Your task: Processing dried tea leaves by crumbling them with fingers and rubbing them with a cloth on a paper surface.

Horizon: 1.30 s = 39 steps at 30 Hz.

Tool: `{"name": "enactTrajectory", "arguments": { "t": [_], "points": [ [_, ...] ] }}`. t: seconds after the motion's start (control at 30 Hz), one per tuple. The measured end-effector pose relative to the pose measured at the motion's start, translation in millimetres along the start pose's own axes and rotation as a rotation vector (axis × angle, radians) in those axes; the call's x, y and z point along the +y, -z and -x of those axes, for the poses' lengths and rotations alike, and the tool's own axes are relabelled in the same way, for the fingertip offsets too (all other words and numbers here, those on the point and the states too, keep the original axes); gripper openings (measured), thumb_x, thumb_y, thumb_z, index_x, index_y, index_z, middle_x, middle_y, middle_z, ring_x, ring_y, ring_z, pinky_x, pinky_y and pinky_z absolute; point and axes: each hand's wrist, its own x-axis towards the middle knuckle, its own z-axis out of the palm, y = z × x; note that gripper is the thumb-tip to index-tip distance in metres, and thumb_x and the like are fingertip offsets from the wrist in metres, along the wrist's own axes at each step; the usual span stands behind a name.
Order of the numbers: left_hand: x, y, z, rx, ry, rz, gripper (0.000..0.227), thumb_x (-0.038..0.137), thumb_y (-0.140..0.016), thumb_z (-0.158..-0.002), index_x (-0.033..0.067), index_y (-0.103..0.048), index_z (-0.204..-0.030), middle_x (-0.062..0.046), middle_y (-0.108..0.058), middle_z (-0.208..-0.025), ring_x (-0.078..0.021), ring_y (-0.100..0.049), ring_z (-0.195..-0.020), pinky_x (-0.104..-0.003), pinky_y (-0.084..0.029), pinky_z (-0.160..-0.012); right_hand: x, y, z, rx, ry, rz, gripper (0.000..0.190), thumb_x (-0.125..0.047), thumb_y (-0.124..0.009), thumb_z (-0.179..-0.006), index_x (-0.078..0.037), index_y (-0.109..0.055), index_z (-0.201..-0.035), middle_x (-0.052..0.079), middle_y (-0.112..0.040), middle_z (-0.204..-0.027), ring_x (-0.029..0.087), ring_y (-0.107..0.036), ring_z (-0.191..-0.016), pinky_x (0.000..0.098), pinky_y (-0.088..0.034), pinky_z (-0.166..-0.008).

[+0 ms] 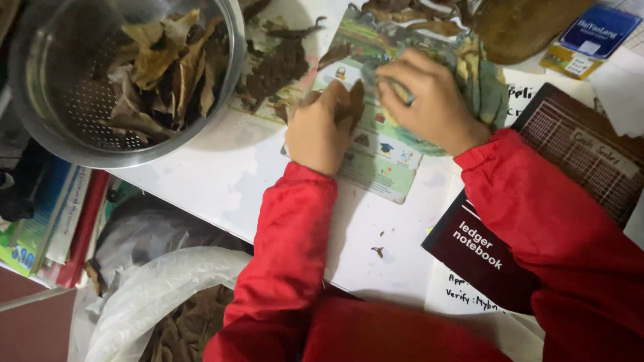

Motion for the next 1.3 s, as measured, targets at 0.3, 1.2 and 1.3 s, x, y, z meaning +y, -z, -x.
{"name": "enactTrajectory", "arguments": {
  "t": [0.3, 1.2, 1.3],
  "points": [
    [13.3, 31.1, 17.8, -0.123, 0.097, -0.275, 0.048, 0.046, -0.090, -0.072, 0.0280, -0.066, -0.109, -0.001, -0.054, -0.121, -0.0375, -0.052, -0.117, -0.055, -0.046, -0.100, -25.5, -2.7, -10.7, -0.061, 0.329, 0.295, 0.010, -0.010, -0.066, -0.099, -0.016, -0.072, -0.095, 0.001, -0.057, -0.087, 0.025, -0.068, -0.075, 0.0359, -0.055, -0.062],
    [43.7, 40.8, 96.3, 0.119, -0.311, -0.361, 0.023, 0.019, -0.067, -0.097, 0.0048, -0.072, -0.115, -0.012, -0.065, -0.127, -0.0313, -0.055, -0.099, -0.040, -0.041, -0.079, -17.2, -9.1, 6.2, -0.092, 0.234, 0.282, 0.011, -0.018, -0.072, -0.088, -0.020, -0.066, -0.079, -0.006, -0.063, -0.091, 0.020, -0.069, -0.069, 0.0334, -0.057, -0.059],
    [45.7, 38.8, 97.1, 0.108, -0.304, -0.398, 0.022, 0.021, -0.067, -0.098, 0.0064, -0.073, -0.114, -0.010, -0.064, -0.121, -0.0304, -0.055, -0.098, -0.040, -0.040, -0.079, -29.9, -16.5, 8.8, -0.155, 0.279, 0.161, 0.011, -0.018, -0.072, -0.086, -0.017, -0.065, -0.077, -0.003, -0.063, -0.088, 0.024, -0.068, -0.067, 0.0374, -0.056, -0.059]
  ]
}}
